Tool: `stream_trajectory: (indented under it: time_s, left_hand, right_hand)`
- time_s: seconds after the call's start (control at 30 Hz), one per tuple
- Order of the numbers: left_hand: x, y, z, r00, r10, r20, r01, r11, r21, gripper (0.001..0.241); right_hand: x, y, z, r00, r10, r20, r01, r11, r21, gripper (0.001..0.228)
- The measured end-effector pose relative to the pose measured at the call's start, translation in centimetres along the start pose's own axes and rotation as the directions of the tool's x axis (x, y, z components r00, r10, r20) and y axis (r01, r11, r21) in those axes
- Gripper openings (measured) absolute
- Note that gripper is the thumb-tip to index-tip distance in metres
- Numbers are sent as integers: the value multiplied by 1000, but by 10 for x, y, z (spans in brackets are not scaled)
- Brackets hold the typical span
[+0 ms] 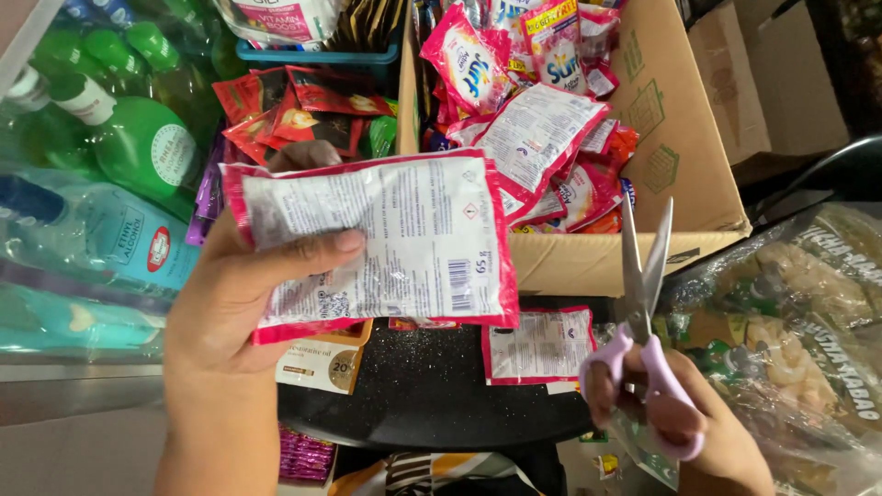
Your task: Cutting individual detergent sachets from connected strips using a pair of scissors.
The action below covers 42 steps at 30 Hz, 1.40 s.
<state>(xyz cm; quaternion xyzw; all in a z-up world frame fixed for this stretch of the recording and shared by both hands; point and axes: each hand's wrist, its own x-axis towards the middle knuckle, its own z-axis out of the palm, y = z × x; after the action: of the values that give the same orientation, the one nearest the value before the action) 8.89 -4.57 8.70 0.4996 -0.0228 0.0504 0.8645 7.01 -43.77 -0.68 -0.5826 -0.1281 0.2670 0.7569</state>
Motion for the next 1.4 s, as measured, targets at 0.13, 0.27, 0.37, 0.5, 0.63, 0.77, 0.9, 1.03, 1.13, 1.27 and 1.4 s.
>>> stream_trajectory:
  time_s: [0.13, 0.27, 0.37, 0.5, 0.63, 0.77, 0.9, 1.03, 1.13, 1.27, 1.4]
  left_hand:
    - [5, -32, 0, 992, -87, 97, 106, 972, -212, 52]
    - [-2, -66, 8, 959, -82, 272, 214, 838, -502, 40]
    - [-8, -79, 15, 980, -177, 96, 201, 845, -496, 52]
    - [-13, -88, 13, 980, -93, 177, 181, 787, -590, 46]
    - [-12, -98, 2, 967, 0, 256, 175, 731, -659, 39]
    - [-11, -104, 0, 967, 18, 254, 163, 721, -673, 40]
    - [-8, -110, 3, 955, 24, 297, 191, 713, -675, 35]
    - [-6, -114, 5, 949, 32, 314, 200, 709, -676, 35]
    - [-5, -113, 8, 926, 43, 374, 257, 655, -710, 36]
    - [-5, -114, 10, 937, 32, 349, 240, 666, -706, 34]
    - [-7, -116, 9, 946, 26, 323, 232, 642, -731, 34]
  right_hand:
    - [11, 11, 21, 966, -255, -42, 257, 964, 66, 54]
    - [27, -17, 47, 938, -316, -142, 326, 944, 46, 52]
    - [32, -40, 65, 930, -323, -175, 336, 940, 52, 45]
    - [30, -46, 74, 938, -259, -229, 281, 957, 67, 37]
    - [33, -47, 85, 951, -210, -228, 234, 969, 82, 35]
    - [36, -46, 87, 954, -230, -191, 249, 965, 82, 32]
    - [40, -44, 89, 957, -205, -206, 223, 972, 68, 32]
    - [45, -43, 91, 969, -147, -200, 171, 979, 109, 33]
    - [46, -43, 92, 975, -111, -191, 133, 985, 109, 33]
    - [45, -43, 92, 984, -94, -150, 111, 988, 110, 36]
    - [38, -40, 92, 984, -42, -176, 56, 995, 79, 41]
